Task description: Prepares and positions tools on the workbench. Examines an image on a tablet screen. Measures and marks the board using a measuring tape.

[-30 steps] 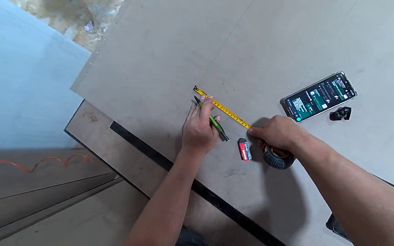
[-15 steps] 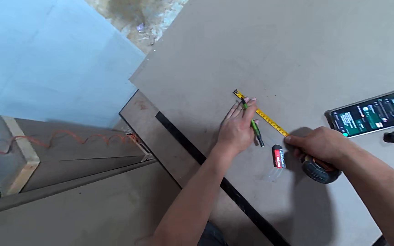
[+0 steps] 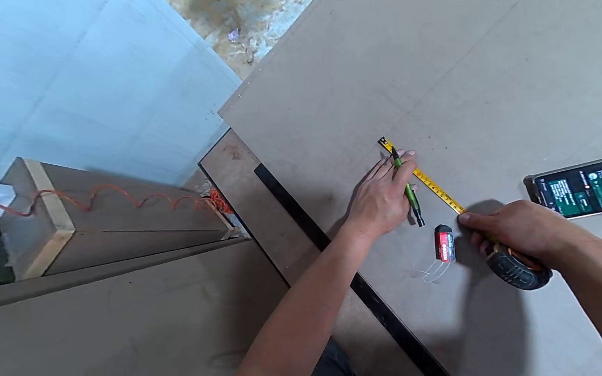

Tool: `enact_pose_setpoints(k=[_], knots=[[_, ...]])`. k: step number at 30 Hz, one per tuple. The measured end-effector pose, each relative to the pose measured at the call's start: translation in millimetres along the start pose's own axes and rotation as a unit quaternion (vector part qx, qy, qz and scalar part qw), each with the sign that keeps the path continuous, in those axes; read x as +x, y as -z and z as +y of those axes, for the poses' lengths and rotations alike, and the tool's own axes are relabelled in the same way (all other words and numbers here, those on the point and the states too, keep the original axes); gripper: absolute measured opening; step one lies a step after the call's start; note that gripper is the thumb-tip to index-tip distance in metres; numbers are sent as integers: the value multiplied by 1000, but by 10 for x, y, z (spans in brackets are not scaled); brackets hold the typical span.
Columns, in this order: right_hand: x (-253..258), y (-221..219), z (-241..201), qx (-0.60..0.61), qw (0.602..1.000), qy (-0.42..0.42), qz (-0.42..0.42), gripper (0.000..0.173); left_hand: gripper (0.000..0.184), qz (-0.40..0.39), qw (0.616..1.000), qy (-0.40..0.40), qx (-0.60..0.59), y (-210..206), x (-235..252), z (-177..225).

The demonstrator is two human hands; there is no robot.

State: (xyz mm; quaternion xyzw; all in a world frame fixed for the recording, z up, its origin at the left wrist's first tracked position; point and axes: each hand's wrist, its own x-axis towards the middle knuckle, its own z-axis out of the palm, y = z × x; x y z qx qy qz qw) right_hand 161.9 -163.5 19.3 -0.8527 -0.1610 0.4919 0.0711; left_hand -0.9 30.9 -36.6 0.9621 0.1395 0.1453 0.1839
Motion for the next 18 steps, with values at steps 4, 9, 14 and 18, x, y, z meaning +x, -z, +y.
enact_pose_setpoints(k=[4,9,14,18], knots=[[1,12,9,-3,1000,-2,-2,59,41,-4,1000,3,2,-5,3,19],[4,8,6,-29,1000,8,8,60,43,7,999,15,-34,-10,-5,6],[-58,51,-46,-46,999,17,-4,61,39,70,954,65,-285,128,98,122],[-103,81,-88,-58,998,21,-10,62,30,-7,883,88,-461,133,169,334]])
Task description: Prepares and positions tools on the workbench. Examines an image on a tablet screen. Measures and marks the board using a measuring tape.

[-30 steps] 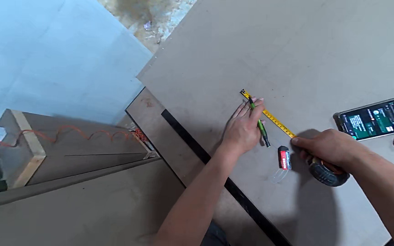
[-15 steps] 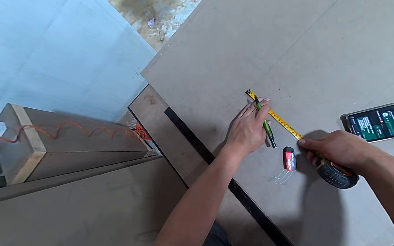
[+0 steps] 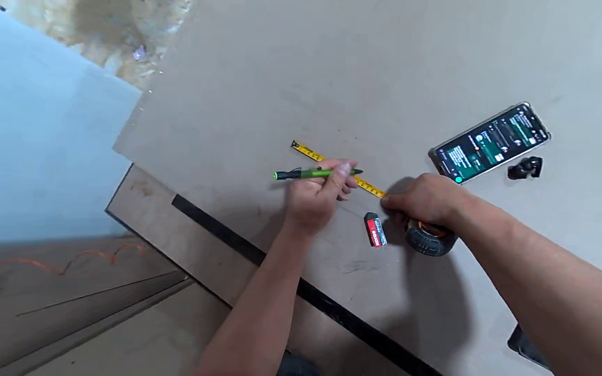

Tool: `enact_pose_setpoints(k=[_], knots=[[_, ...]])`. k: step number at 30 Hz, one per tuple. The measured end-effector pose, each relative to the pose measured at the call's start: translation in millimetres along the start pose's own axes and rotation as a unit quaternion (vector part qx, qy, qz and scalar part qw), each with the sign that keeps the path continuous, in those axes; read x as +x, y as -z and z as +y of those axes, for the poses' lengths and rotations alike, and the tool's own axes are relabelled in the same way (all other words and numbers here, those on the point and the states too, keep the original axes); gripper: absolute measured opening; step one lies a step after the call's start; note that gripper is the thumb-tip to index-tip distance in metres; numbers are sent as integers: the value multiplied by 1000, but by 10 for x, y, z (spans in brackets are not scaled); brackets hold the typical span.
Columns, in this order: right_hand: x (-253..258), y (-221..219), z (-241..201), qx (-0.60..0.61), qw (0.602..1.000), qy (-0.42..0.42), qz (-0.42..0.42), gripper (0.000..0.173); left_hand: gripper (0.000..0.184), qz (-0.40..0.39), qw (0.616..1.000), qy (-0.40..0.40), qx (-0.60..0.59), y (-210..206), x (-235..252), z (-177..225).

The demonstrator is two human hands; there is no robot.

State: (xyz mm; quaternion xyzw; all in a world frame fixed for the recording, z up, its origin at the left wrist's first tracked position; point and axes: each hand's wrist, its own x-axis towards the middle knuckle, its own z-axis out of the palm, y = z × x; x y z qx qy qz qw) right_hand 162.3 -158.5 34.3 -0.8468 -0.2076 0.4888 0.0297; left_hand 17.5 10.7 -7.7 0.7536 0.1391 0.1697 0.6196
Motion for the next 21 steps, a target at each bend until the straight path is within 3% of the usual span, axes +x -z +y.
enact_pose_setpoints(k=[3,6,21], knots=[[-15,18,-4,5,1000,-1,-5,60,12,-17,998,57,8,-99,-51,-21],[-6,20,-3,14,1000,1,-10,58,7,3,997,57,56,-118,-81,-19],[9,8,11,20,1000,12,-8,57,3,51,987,4,155,-231,-125,-84]])
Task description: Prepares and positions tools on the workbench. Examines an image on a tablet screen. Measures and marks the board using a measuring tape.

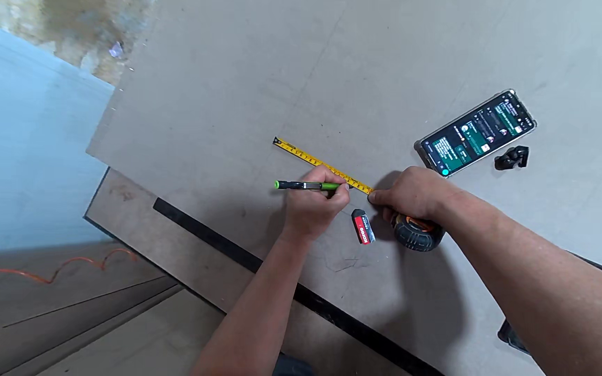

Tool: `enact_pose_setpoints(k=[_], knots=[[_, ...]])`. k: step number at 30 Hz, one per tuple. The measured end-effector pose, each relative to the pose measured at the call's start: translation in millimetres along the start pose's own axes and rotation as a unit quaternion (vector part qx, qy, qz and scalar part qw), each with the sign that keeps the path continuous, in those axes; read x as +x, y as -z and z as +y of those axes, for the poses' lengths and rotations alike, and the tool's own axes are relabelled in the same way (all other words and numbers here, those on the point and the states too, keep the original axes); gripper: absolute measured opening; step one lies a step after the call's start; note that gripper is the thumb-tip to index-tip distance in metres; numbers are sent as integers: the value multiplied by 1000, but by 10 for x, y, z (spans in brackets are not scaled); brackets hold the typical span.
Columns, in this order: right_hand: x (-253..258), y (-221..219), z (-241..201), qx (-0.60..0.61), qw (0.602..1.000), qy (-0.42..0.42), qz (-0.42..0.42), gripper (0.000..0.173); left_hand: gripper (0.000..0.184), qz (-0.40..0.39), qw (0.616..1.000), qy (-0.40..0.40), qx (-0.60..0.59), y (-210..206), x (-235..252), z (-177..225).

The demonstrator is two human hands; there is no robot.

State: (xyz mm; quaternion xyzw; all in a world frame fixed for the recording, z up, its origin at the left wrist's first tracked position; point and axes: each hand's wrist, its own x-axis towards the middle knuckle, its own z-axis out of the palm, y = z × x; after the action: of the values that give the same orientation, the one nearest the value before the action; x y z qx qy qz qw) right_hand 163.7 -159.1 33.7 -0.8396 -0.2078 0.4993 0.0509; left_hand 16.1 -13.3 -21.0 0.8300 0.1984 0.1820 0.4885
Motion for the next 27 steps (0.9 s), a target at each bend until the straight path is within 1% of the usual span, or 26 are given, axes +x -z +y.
enact_pose_setpoints(k=[2,4,8,10,14,19,22,24,26,27], knots=[[11,-1,12,3,1000,4,1,56,4,3,1000,-2,18,-7,-2,-8],[22,1,48,19,1000,14,-6,56,4,5,1000,-3,7,-14,-4,-11],[116,-44,333,147,986,80,-11,55,4,6,1000,-7,0,-16,-3,-19],[108,-82,376,175,980,94,-6,55,3,5,1000,-11,4,-8,-9,-28],[80,-81,383,168,980,103,11,55,3,0,1000,-5,1,-5,-1,-18],[48,-85,388,188,977,95,10,55,4,3,1000,-4,20,-9,-18,-3],[56,-90,417,196,974,115,19,57,3,2,1000,-8,28,-2,4,-11],[34,-128,458,228,964,136,32,56,2,2,1000,10,-11,44,19,-14],[-31,-219,543,284,944,160,56,55,4,9,996,49,-72,130,-22,1],[-92,-289,597,312,933,169,66,56,6,13,994,67,-83,175,-91,7]])
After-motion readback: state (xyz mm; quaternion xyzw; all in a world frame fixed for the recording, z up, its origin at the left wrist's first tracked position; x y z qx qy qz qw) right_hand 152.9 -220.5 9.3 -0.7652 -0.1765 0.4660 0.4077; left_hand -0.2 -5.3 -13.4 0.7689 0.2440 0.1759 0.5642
